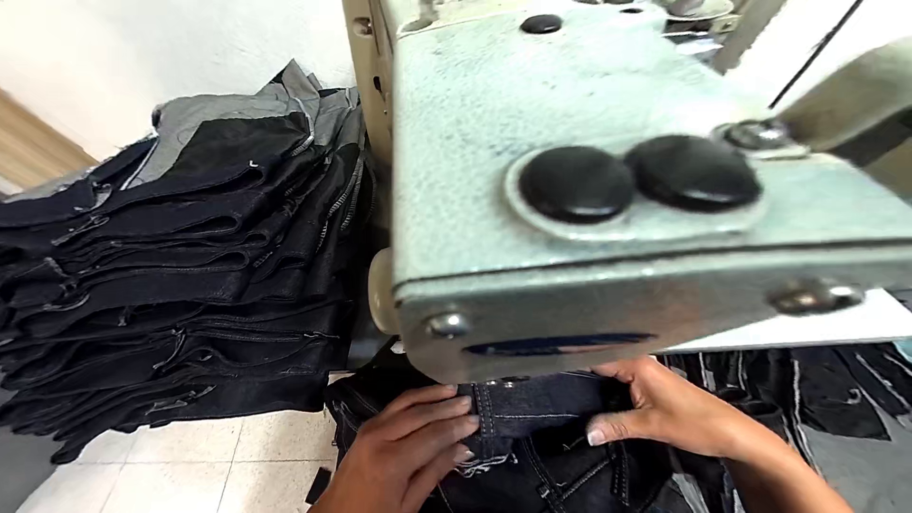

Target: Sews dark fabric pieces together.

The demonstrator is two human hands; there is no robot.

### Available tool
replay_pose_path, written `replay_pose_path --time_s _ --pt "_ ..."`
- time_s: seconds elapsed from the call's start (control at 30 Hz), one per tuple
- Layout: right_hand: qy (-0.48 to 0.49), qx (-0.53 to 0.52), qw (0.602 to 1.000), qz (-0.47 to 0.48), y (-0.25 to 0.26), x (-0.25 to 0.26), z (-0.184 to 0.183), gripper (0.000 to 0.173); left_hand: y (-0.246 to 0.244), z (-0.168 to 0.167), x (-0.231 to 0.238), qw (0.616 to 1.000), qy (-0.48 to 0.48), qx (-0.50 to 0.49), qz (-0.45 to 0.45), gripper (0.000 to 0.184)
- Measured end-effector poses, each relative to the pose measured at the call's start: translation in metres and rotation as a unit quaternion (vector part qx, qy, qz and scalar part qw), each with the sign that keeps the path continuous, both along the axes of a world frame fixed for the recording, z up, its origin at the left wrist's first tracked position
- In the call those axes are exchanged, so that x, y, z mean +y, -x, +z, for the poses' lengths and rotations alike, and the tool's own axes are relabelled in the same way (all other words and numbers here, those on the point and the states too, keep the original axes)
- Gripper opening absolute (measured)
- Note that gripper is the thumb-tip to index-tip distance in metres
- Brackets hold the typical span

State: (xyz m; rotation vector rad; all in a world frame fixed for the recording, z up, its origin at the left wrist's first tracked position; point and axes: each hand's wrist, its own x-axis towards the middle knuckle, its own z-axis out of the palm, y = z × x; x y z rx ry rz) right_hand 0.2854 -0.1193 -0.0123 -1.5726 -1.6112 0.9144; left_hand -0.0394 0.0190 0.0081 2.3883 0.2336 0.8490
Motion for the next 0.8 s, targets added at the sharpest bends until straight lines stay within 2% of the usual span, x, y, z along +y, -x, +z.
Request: replay_pose_path --time_s 0.13,0.3,0.43,0.53,0.6,0.67,0.73,0.8 --pt "0.063 0.019 0.996 -0.053 0.004 -0.004 -0.014 0.048 0.019 0.001 0.008 0.995 0.090 -0.008 0.041 0.027" --pt "0.042 0.109 0.990 -0.074 0.009 -0.009 -0.025 0.024 0.036 -0.007 0.019 0.987 0.130 0.012 0.097 0.028" --pt "0.037 0.141 0.987 -0.067 0.009 -0.008 -0.034 0.028 0.035 -0.008 0.022 0.980 0.150 0.014 0.128 0.025" --pt "0.045 0.165 0.984 -0.046 0.011 -0.006 -0.042 0.033 0.015 -0.011 0.021 0.973 0.159 0.013 0.167 0.027" --pt "0.038 0.194 0.979 -0.041 0.015 -0.005 -0.048 0.030 -0.005 -0.009 0.017 0.966 0.155 0.054 0.201 0.031" --pt "0.013 0.266 0.962 -0.058 0.024 -0.007 -0.054 0.026 -0.023 -0.002 0.012 0.952 0.181 0.142 0.202 0.046" --pt "-0.004 0.360 0.930 -0.072 0.036 -0.013 -0.054 0.032 -0.033 0.002 0.010 0.938 0.197 0.209 0.193 0.061" --pt "-0.029 0.406 0.912 -0.055 0.044 -0.020 -0.050 0.038 -0.035 0.002 0.010 0.940 0.215 0.190 0.183 0.056"
